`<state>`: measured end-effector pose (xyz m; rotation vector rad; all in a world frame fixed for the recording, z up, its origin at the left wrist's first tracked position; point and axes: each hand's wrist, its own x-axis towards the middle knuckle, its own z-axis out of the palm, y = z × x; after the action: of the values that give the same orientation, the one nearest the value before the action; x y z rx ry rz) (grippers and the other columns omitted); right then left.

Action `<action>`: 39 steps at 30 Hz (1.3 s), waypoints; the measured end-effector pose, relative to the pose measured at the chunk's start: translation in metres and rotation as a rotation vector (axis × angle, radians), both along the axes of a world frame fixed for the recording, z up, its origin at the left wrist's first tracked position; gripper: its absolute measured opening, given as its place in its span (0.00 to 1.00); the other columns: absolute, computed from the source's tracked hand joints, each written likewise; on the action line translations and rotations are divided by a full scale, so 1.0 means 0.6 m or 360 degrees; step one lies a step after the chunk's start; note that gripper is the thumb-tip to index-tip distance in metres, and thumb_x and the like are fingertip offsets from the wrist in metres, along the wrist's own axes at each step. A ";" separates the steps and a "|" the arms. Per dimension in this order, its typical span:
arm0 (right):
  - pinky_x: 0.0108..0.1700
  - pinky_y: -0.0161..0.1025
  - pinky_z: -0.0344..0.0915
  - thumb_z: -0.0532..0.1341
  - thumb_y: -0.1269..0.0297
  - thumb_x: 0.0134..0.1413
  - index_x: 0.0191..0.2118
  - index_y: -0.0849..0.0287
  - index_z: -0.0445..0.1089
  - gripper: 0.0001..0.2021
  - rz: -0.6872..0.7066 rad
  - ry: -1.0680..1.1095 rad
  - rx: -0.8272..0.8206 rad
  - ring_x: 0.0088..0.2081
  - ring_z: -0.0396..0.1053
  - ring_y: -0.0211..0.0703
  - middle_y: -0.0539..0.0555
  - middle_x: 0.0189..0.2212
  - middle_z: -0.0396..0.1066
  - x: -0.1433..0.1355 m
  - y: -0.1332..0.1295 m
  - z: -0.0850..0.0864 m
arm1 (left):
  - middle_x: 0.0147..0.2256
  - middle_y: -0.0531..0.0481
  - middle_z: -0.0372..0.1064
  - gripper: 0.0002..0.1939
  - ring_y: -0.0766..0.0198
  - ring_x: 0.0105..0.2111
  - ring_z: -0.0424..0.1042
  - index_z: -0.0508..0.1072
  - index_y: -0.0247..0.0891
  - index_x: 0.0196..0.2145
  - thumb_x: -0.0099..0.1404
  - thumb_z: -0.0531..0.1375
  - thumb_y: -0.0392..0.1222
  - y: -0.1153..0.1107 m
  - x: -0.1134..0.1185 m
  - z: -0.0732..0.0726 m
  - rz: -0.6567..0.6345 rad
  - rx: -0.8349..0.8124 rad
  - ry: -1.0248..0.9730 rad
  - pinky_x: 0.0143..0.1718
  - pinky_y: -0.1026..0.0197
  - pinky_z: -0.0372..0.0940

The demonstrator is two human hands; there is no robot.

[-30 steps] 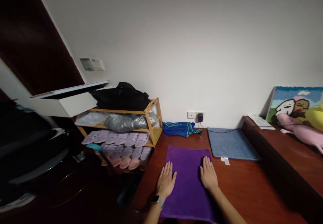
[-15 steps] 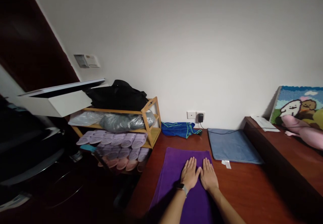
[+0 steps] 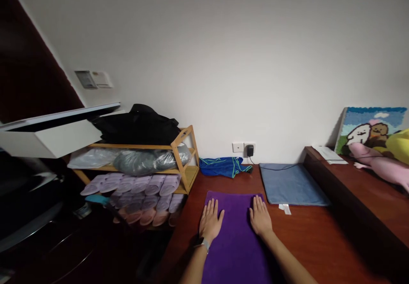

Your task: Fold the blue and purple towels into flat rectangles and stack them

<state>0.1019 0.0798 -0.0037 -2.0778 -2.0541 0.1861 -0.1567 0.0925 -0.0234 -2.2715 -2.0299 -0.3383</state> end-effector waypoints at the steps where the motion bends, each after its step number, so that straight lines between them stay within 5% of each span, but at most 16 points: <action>1: 0.73 0.46 0.36 0.40 0.56 0.69 0.73 0.72 0.45 0.34 0.0037 -0.0008 0.0002 0.74 0.37 0.49 0.61 0.74 0.40 0.000 0.013 0.006 | 0.71 0.40 0.50 0.37 0.50 0.71 0.48 0.53 0.35 0.72 0.75 0.39 0.61 -0.001 0.000 -0.002 -0.0002 0.0002 -0.0002 0.70 0.42 0.47; 8: 0.73 0.47 0.35 0.40 0.56 0.68 0.73 0.74 0.42 0.34 -0.0069 0.0005 -0.0077 0.74 0.37 0.50 0.62 0.74 0.39 0.000 0.068 -0.005 | 0.71 0.40 0.51 0.36 0.50 0.71 0.49 0.56 0.35 0.71 0.75 0.39 0.59 0.003 0.002 0.012 0.0036 -0.0054 -0.0016 0.71 0.42 0.47; 14: 0.73 0.48 0.34 0.40 0.56 0.68 0.72 0.75 0.43 0.34 -0.0045 0.0042 -0.0005 0.74 0.37 0.51 0.63 0.74 0.40 0.003 0.069 -0.026 | 0.72 0.46 0.48 0.33 0.57 0.72 0.46 0.51 0.39 0.72 0.77 0.36 0.55 0.036 0.148 0.028 -0.0470 -0.0026 -0.0106 0.72 0.47 0.45; 18: 0.73 0.47 0.34 0.41 0.58 0.67 0.72 0.74 0.43 0.34 -0.0047 0.0038 -0.0036 0.74 0.37 0.49 0.62 0.74 0.40 0.004 0.071 -0.025 | 0.72 0.45 0.50 0.34 0.57 0.72 0.47 0.54 0.40 0.71 0.77 0.34 0.57 0.057 0.204 0.023 -0.0484 -0.0139 -0.0183 0.72 0.47 0.45; 28: 0.73 0.46 0.34 0.38 0.56 0.69 0.73 0.72 0.39 0.34 -0.0086 -0.0055 -0.0124 0.74 0.36 0.50 0.60 0.74 0.37 0.000 0.073 -0.011 | 0.72 0.45 0.48 0.31 0.52 0.72 0.46 0.54 0.43 0.71 0.77 0.39 0.56 0.111 -0.007 0.035 -0.0026 -0.0143 0.0034 0.71 0.44 0.44; 35: 0.73 0.46 0.34 0.40 0.52 0.69 0.73 0.74 0.42 0.36 -0.0066 -0.0006 -0.0106 0.74 0.36 0.51 0.63 0.74 0.39 0.018 0.083 -0.021 | 0.71 0.43 0.50 0.31 0.52 0.72 0.48 0.57 0.42 0.71 0.77 0.40 0.55 0.114 -0.025 0.048 0.0026 -0.0135 0.0082 0.70 0.44 0.46; 39: 0.73 0.46 0.34 0.39 0.53 0.69 0.73 0.75 0.42 0.36 -0.0067 0.0022 -0.0058 0.74 0.36 0.52 0.64 0.74 0.38 0.025 0.083 -0.030 | 0.71 0.40 0.51 0.32 0.52 0.72 0.48 0.58 0.37 0.70 0.77 0.39 0.54 0.110 0.003 0.067 0.0025 -0.0087 0.0096 0.71 0.43 0.42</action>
<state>0.1167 0.1298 -0.0216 -2.1331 -2.0116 0.2327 -0.1548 0.1584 0.0169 -2.2659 -2.0511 -0.2128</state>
